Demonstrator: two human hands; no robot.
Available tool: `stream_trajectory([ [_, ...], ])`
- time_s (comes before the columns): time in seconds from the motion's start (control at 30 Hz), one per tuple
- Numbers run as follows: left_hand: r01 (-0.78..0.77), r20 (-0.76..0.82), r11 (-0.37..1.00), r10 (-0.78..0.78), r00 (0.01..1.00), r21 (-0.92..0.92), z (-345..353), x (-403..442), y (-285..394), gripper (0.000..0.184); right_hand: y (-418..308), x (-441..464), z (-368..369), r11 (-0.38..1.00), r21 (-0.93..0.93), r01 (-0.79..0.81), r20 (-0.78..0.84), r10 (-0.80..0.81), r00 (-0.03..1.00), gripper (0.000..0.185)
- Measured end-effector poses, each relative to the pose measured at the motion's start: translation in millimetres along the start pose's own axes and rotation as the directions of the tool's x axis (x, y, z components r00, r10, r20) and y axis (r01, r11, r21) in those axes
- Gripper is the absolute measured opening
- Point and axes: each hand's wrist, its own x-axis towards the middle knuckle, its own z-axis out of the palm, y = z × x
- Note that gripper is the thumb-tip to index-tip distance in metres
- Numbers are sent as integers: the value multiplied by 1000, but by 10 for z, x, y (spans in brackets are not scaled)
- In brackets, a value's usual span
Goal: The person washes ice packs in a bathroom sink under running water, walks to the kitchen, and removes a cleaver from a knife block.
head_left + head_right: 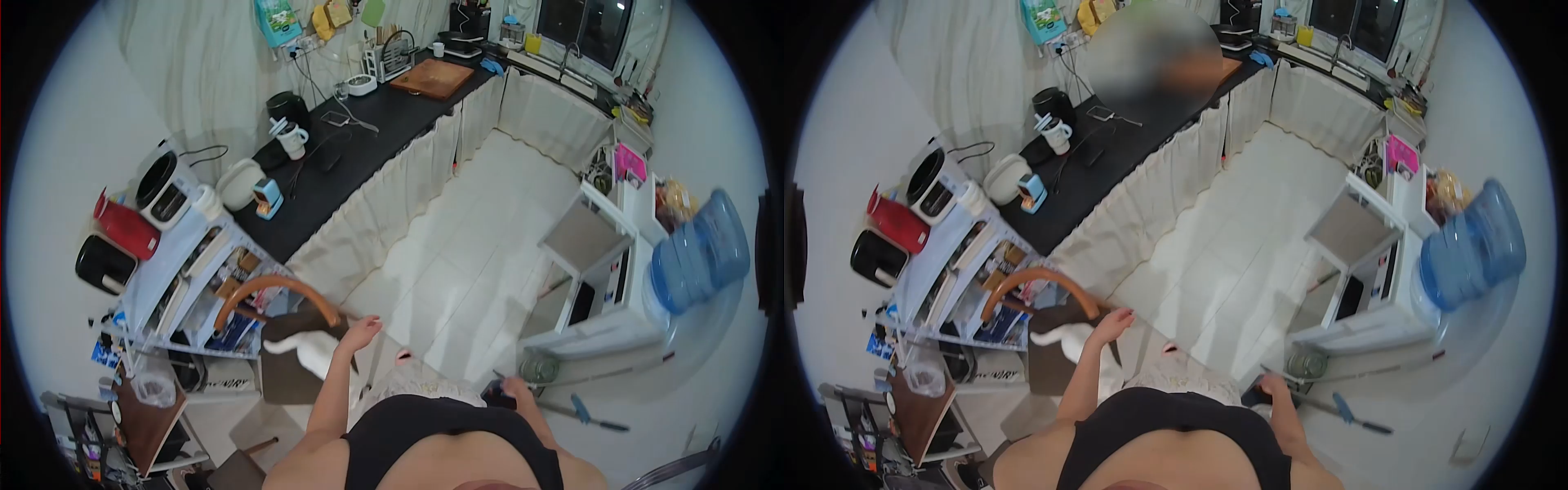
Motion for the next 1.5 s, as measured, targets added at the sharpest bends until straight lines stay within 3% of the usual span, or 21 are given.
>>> stream_trajectory([
  [0.1, -84, 61, 993, 79, 995, 80, -249, 930, 887, 40, 437, 400, 114, 995, 93, 40, 92, -48, 995, 30],
  [0.17, -91, 108, 988, 78, 991, 124, -386, 1501, 1410, 40, 406, 362, -468, 909, 309, -278, 154, 241, 958, 27],
  [0.2, -129, 115, 982, 114, 987, 136, -433, 1811, 1583, 41, 503, 590, -611, 910, 308, -279, 158, 240, 958, 27],
  [0.27, -203, 121, 967, 186, 975, 155, -502, 2416, 1796, 44, 908, 1258, -702, 869, 395, -298, 191, 239, 952, 28],
  [0.4, -109, 22, 992, 107, 994, 68, -731, 3423, 1889, 44, 2216, 2471, -1290, 792, 514, -330, 241, 235, 942, 32],
  [0.47, -92, -125, 959, 129, 984, 268, -773, 3913, 1503, 43, 2207, 2905, -2688, 915, 313, -254, -1, 268, 964, 36],
  [0.5, -87, -141, 959, 128, 982, 269, -893, 4096, 1574, 43, 2108, 3171, -3483, 971, 11, -239, -72, 239, 968, 43],
  [0.57, 150, -14, 957, -152, 988, 248, -1021, 4295, 1697, 39, 1945, 3623, -4966, 942, 183, -281, -103, 303, 948, 46],
  [0.63, 150, -32, 984, -148, 989, 92, -1179, 4493, 1680, 38, 2054, 4301, -6006, 993, 114, -39, -336, 75, 939, 40],
  [0.7, 93, -76, 975, -110, 991, -200, -1324, 4806, 1683, 36, 1780, 4728, -7220, 991, 47, 128, -541, -83, 837, 34],
  [0.73, 88, -93, 974, -110, 990, -211, -1384, 4998, 1781, 36, 1664, 4957, -7763, 981, -4, 194, -580, -160, 799, 33],
  [0.8, 186, -127, 907, -249, 960, -378, -1559, 5240, 2071, 36, 1233, 5262, -8775, 979, -77, 191, -623, -197, 757, 32],
  [0.83, 234, -128, 862, -322, 938, -449, -1674, 5323, 2162, 35, 1072, 5472, -9148, 955, -62, 292, -652, -260, 712, 32],
  [0.93, 139, -152, 780, -287, 946, -610, -1986, 5850, 2420, 36, 540, 5980, -10122, 817, -257, 516, -711, -522, 472, 33],
  [1.07, -1, -264, 686, -278, 923, -728, -2202, 6346, 2869, 37, -239, 6336, -11418, 801, -377, 466, -681, -580, 446, 32],
  [1.13, -67, -340, 679, -278, 898, -731, -2322, 6568, 3051, 37, -446, 6947, -12142, 553, -485, 678, -702, -708, 75, 33],
  [1.2, -152, -433, 622, -330, 839, -768, -2299, 6720, 3116, 37, -715, 7276, -12824, 618, -221, 754, -682, -651, 334, 36],
  [1.27, -210, -491, 580, -384, 782, -787, -2122, 6855, 3074, 37, -1016, 7866, -13421, 688, -205, 697, -703, -599, 384, 41],
  [1.3, -212, -529, 571, -474, 704, -793, -1977, 6913, 3005, 37, -1141, 8185, -13588, 663, -217, 716, -683, -627, 375, 41],
  [1.4, -224, -581, 542, -694, 424, -810, -1384, 7056, 3041, 38, -1560, 9112, -14067, 852, -239, 466, -809, -440, 390, 49],
  [1.5, -271, -516, 451, -816, 261, -850, -680, 7133, 3303, 39, -1755, 9848, -14295, 825, -298, 480, -760, -509, 404, 48],
])
